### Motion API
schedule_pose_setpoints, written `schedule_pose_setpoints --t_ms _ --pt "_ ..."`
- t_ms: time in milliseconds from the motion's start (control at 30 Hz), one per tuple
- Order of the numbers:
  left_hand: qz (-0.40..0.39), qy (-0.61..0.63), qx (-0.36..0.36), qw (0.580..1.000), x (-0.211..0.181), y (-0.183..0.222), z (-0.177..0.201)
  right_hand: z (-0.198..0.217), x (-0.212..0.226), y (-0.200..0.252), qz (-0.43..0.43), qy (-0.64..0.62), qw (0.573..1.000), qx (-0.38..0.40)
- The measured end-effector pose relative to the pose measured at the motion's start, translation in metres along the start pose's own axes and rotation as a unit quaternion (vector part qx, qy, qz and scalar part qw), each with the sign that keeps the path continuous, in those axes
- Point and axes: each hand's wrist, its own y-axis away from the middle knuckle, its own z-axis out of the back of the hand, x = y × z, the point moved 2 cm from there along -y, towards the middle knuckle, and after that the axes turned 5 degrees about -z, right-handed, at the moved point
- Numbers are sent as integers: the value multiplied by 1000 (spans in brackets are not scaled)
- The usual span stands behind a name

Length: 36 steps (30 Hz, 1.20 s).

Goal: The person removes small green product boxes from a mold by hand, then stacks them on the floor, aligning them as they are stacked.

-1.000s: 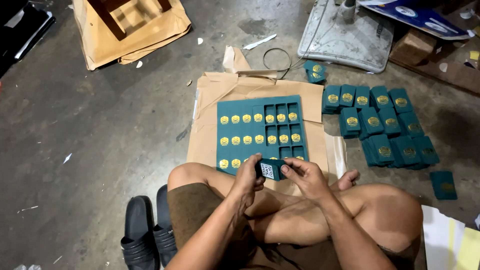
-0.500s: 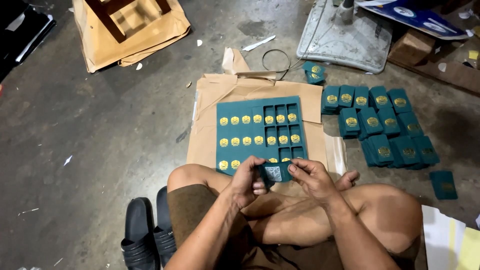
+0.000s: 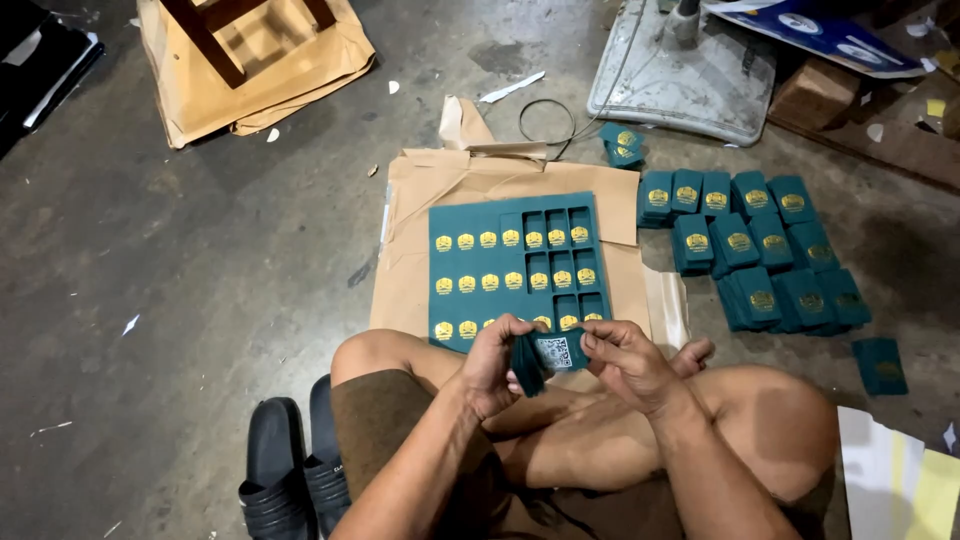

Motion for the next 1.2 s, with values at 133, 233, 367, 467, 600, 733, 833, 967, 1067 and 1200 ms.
schedule_pose_setpoints --t_ms 133,233,367,467,600,733,833,967,1067,1200 --pt "1 2 -5 1000 2 -2 2 6 -3 -1 4 -22 999 31" --pt "3 12 14 1000 2 -2 1 0 0 0 2 -20 999 36" --pt "-1 -8 -5 1000 2 -2 0 6 -4 -1 2 -27 998 64" --pt "-1 -17 -8 1000 2 -1 -1 1 -2 0 -1 -30 998 60" --pt "9 -3 -26 1000 2 -3 -1 -7 1 0 -10 -20 999 27" --pt "12 -2 -20 1000 1 -2 -5 -4 0 0 1 -18 999 44" --pt "21 6 -41 999 3 -4 2 -2 -2 -2 6 -18 998 58" --pt "-19 27 -7 999 13 -17 29 6 -4 -2 9 2 1000 21" --pt "-101 -109 -113 982 11 -16 29 -33 18 4 -15 81 997 5" --pt "-303 -453 -102 832 5 -14 41 -51 19 8 -150 67 986 -26"
